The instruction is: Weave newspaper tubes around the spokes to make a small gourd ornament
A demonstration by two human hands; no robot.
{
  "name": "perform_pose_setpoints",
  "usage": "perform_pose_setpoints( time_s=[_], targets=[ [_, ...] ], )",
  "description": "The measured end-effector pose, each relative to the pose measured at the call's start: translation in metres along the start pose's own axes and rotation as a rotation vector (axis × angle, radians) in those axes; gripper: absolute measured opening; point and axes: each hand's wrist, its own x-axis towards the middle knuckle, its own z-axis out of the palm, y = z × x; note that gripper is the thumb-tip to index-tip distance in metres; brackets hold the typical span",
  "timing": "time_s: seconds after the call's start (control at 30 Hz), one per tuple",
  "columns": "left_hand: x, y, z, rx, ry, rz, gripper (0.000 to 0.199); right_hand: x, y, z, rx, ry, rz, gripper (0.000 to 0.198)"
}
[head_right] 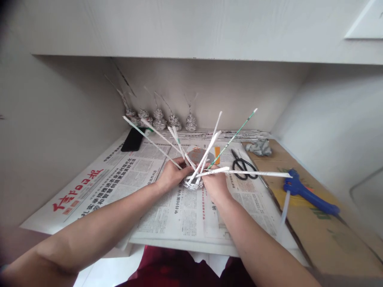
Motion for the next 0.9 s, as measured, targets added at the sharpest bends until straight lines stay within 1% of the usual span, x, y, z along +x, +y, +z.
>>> perform_pose_setpoints(
  time_s=[0.1,0.2,0.3,0.43,0.57,0.7,0.73,0.8,0.9],
  targets=[
    [0.001,-0.004,0.001,-0.029,-0.017,-0.024,0.016,0.001,0.004,-0.001,-0.074,0.025,-0.076,0.019],
    [0.001,-0.007,0.003,0.019,0.027,-0.040,0.017,0.002,0.005,-0.001,-0.091,0.040,-0.120,0.023],
    [0.000,-0.008,0.006,0.103,0.081,-0.011,0.016,0.000,0.001,0.000,-0.055,0.046,-0.089,0.025],
    [-0.001,-0.009,0.007,0.133,0.091,0.007,0.014,-0.002,-0.006,0.000,0.033,0.082,-0.013,0.034],
    [0.000,-0.010,0.004,0.163,0.112,-0.013,0.013,-0.001,-0.014,-0.002,0.083,0.113,-0.024,0.039],
    [-0.001,-0.009,0.003,0.252,0.125,0.022,0.008,-0.001,-0.019,-0.003,0.100,0.146,-0.015,0.042],
    [-0.001,-0.008,0.003,0.264,0.120,0.028,0.008,-0.001,-0.020,-0.003,0.116,0.158,-0.032,0.041],
    [-0.002,-0.008,0.004,0.274,0.115,0.026,0.008,-0.003,-0.023,-0.003,0.164,0.187,-0.113,0.040],
    [-0.001,-0.008,0.005,0.275,0.132,0.019,0.010,-0.009,-0.030,-0.003,0.183,0.236,-0.300,0.036]
  ],
)
